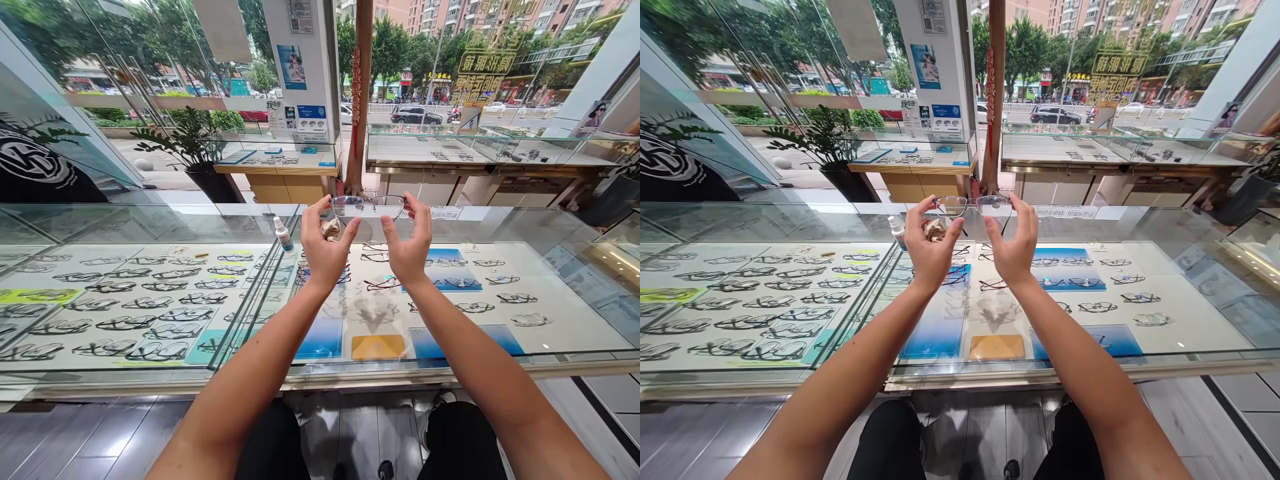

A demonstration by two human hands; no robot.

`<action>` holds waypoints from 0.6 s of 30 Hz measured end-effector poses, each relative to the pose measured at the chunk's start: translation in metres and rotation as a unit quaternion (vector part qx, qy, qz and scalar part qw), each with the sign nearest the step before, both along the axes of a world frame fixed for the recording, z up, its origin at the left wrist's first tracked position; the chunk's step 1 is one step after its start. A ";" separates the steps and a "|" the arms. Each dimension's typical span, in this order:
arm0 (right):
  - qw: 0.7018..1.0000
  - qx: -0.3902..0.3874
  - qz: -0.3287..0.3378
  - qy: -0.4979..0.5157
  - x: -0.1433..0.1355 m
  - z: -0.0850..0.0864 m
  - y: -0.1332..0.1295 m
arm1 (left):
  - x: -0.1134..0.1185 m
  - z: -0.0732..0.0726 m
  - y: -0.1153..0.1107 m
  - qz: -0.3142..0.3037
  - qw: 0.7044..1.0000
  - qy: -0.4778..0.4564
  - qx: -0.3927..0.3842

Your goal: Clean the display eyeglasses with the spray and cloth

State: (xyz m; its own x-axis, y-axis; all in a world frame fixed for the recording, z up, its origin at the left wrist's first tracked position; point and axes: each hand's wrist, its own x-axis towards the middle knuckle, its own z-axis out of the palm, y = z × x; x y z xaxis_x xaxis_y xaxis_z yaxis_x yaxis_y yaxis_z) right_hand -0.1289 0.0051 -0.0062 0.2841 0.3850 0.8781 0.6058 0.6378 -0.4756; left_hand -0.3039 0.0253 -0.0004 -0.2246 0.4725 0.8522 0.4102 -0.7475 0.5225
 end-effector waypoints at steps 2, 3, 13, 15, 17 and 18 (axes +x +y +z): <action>1.000 -0.007 0.003 0.000 0.000 0.000 0.000 | 0.000 0.000 0.000 0.004 1.000 -0.004 -0.002; 1.000 -0.010 0.003 0.000 0.000 0.000 0.000 | 0.000 0.000 0.000 0.006 1.000 -0.005 -0.001; 1.000 -0.005 -0.019 -0.004 -0.001 0.001 -0.001 | -0.002 0.000 0.003 0.005 1.000 -0.002 0.005; 1.000 -0.001 -0.011 -0.001 -0.001 0.001 -0.001 | -0.002 0.000 0.002 0.005 1.000 -0.003 0.005; 1.000 0.002 -0.009 -0.002 -0.001 0.001 -0.001 | -0.002 0.000 0.002 0.003 1.000 -0.003 0.001; 1.000 0.001 -0.011 -0.004 -0.001 0.001 -0.001 | -0.002 0.000 0.002 0.002 1.000 -0.003 -0.003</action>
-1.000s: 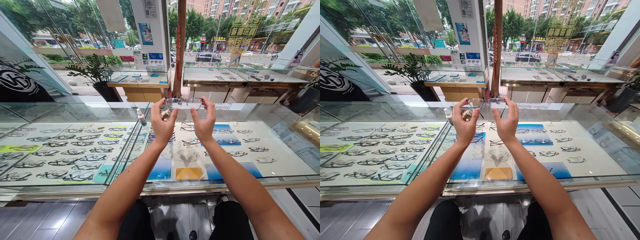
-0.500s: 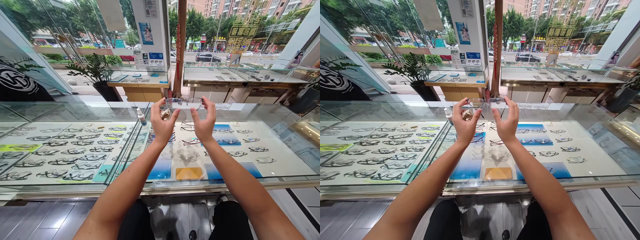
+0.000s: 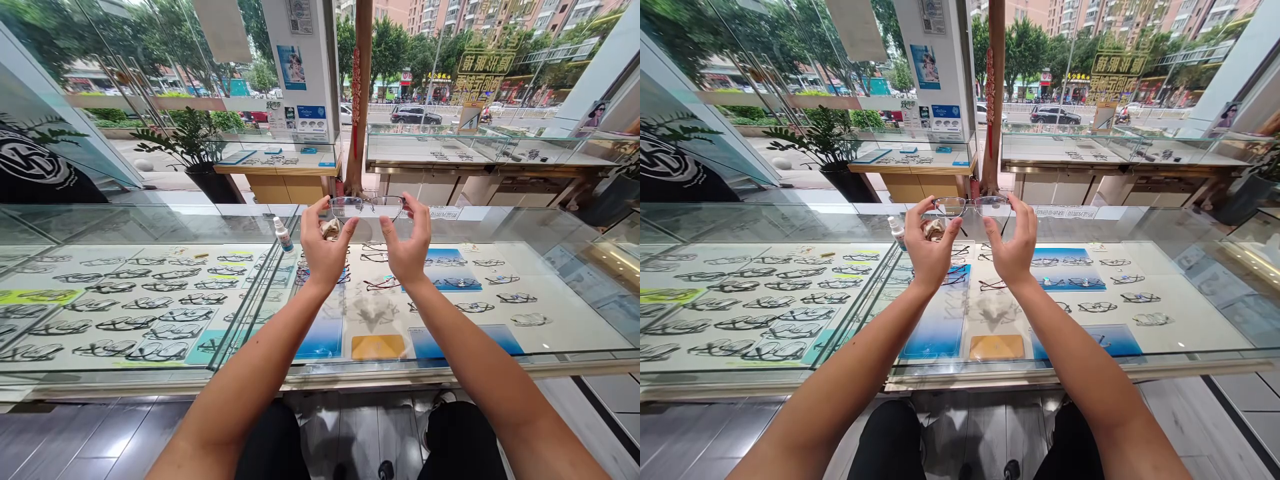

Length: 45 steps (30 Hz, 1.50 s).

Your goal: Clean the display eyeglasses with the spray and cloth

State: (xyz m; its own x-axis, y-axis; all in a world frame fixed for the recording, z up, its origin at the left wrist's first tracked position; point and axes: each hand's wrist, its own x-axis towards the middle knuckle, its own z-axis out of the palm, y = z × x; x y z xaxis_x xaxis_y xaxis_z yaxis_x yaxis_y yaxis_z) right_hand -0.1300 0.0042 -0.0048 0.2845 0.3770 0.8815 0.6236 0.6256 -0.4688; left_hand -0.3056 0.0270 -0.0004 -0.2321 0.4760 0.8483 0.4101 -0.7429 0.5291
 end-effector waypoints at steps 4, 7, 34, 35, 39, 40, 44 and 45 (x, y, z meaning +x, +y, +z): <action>1.000 -0.006 0.000 -0.005 0.000 0.000 0.000 | 0.000 0.000 -0.001 0.002 1.000 -0.005 -0.011; 1.000 0.004 0.002 -0.010 0.000 0.000 0.000 | 0.001 0.001 -0.002 0.000 1.000 -0.011 -0.018; 0.998 -0.046 0.042 -0.001 -0.001 -0.006 0.000 | 0.001 -0.004 0.002 0.043 0.999 -0.013 0.009; 0.998 -0.044 0.043 0.000 -0.001 -0.006 0.000 | 0.001 -0.004 0.002 0.041 0.999 -0.013 0.008; 0.999 -0.036 0.032 -0.005 -0.002 -0.006 0.000 | 0.001 -0.003 0.002 0.030 0.999 -0.023 0.009; 0.999 -0.034 0.029 -0.004 -0.002 -0.006 -0.001 | 0.001 -0.003 0.002 0.028 0.999 -0.025 0.010; 0.999 -0.025 0.034 0.005 -0.003 -0.007 0.000 | 0.002 -0.004 0.002 0.011 1.000 -0.021 0.002; 0.999 -0.022 0.037 0.005 -0.003 -0.007 0.000 | 0.002 -0.004 0.002 0.003 1.000 -0.020 -0.001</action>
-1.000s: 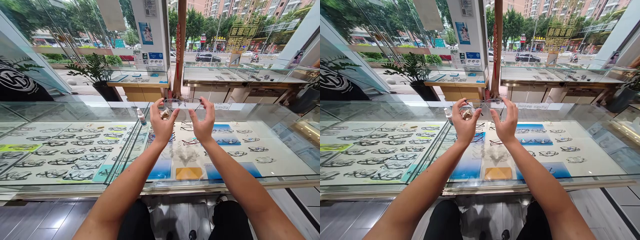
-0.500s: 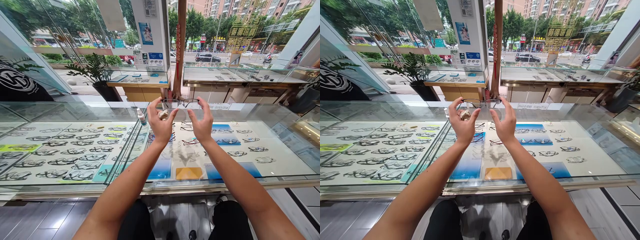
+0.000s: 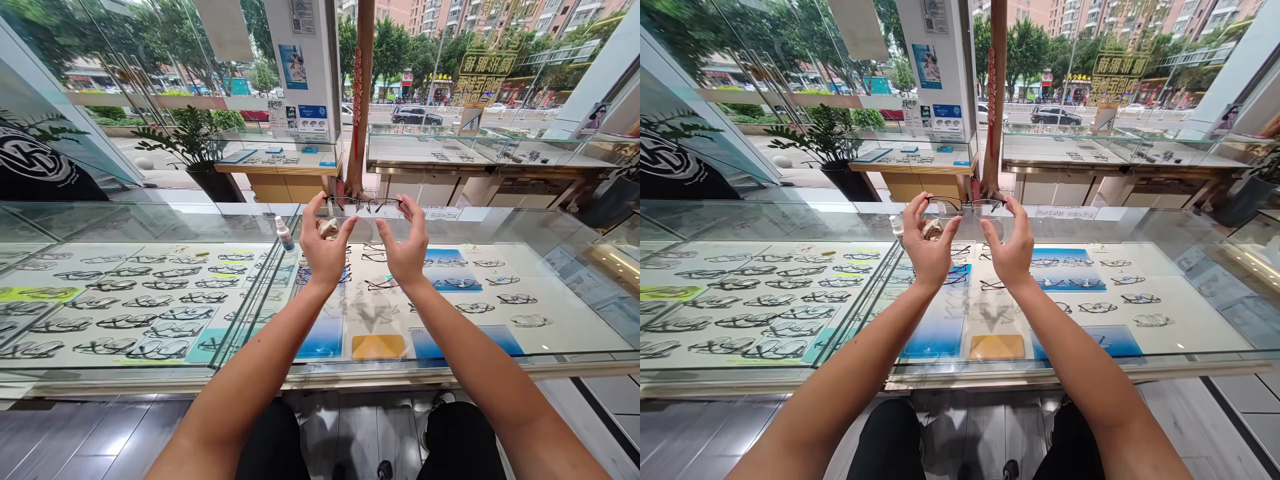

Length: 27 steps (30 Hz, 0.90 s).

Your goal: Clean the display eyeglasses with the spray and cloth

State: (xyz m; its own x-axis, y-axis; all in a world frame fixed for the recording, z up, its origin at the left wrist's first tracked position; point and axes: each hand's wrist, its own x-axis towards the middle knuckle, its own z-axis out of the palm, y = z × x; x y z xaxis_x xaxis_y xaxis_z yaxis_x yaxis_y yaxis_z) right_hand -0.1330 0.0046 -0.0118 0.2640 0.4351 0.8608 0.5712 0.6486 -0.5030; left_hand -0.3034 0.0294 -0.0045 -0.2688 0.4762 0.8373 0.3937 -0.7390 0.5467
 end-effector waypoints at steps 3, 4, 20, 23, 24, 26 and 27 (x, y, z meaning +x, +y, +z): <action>1.000 0.010 0.005 -0.002 0.000 0.000 0.000 | 0.000 -0.002 0.001 -0.020 1.000 -0.004 -0.007; 1.000 0.009 0.005 -0.003 0.000 0.000 0.000 | 0.000 -0.002 0.001 -0.025 1.000 -0.007 -0.010; 0.998 -0.039 0.031 0.040 -0.002 0.008 -0.007 | 0.001 0.000 0.002 -0.019 0.999 -0.043 -0.002; 0.996 -0.048 0.051 0.058 -0.003 0.010 -0.010 | -0.001 -0.001 0.003 -0.025 0.999 -0.041 0.006; 0.995 -0.050 0.062 0.066 -0.004 0.010 -0.010 | -0.001 -0.001 0.004 -0.029 0.999 -0.041 0.008; 0.991 -0.053 0.088 0.087 -0.005 0.011 -0.011 | -0.001 -0.001 0.004 -0.035 0.998 -0.042 0.007; 0.988 -0.054 0.101 0.100 -0.005 0.011 -0.011 | -0.001 -0.002 0.004 -0.036 0.998 -0.042 0.006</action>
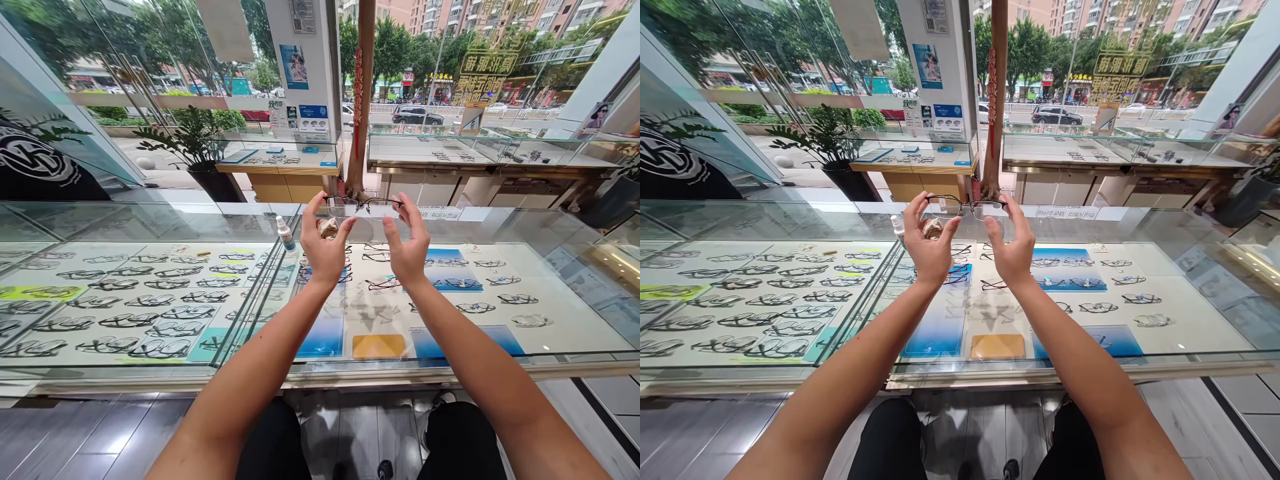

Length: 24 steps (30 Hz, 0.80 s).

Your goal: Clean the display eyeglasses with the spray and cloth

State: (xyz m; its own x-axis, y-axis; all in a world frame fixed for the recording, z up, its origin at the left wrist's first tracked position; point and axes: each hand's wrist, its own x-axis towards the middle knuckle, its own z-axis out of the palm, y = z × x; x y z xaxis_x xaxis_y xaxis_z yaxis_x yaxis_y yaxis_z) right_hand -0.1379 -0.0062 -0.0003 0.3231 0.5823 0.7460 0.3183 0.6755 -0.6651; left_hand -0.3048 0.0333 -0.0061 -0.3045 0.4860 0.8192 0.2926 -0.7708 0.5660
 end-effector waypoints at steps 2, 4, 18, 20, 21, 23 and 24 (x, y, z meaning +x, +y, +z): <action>0.999 -0.003 0.019 0.028 -0.001 0.000 0.000 | 0.000 0.000 0.000 0.003 1.000 0.000 0.001; 0.998 -0.005 0.032 0.053 -0.001 0.001 0.000 | 0.001 -0.001 0.001 0.009 1.000 0.000 0.003; 0.951 -0.090 0.200 0.220 0.009 0.010 0.012 | 0.002 -0.003 0.003 0.022 1.000 0.003 0.006; 0.948 -0.101 0.205 0.222 0.010 0.011 0.011 | 0.002 -0.003 0.003 0.022 1.000 0.004 0.005; 0.948 -0.107 0.204 0.221 0.010 0.012 0.011 | 0.002 -0.003 0.003 0.022 1.000 0.005 0.005; 0.948 -0.115 0.200 0.219 0.010 0.012 0.011 | 0.001 -0.003 0.003 0.021 1.000 0.008 0.003; 0.948 -0.117 0.198 0.219 0.010 0.011 0.012 | 0.001 -0.003 0.003 0.020 1.000 0.009 0.000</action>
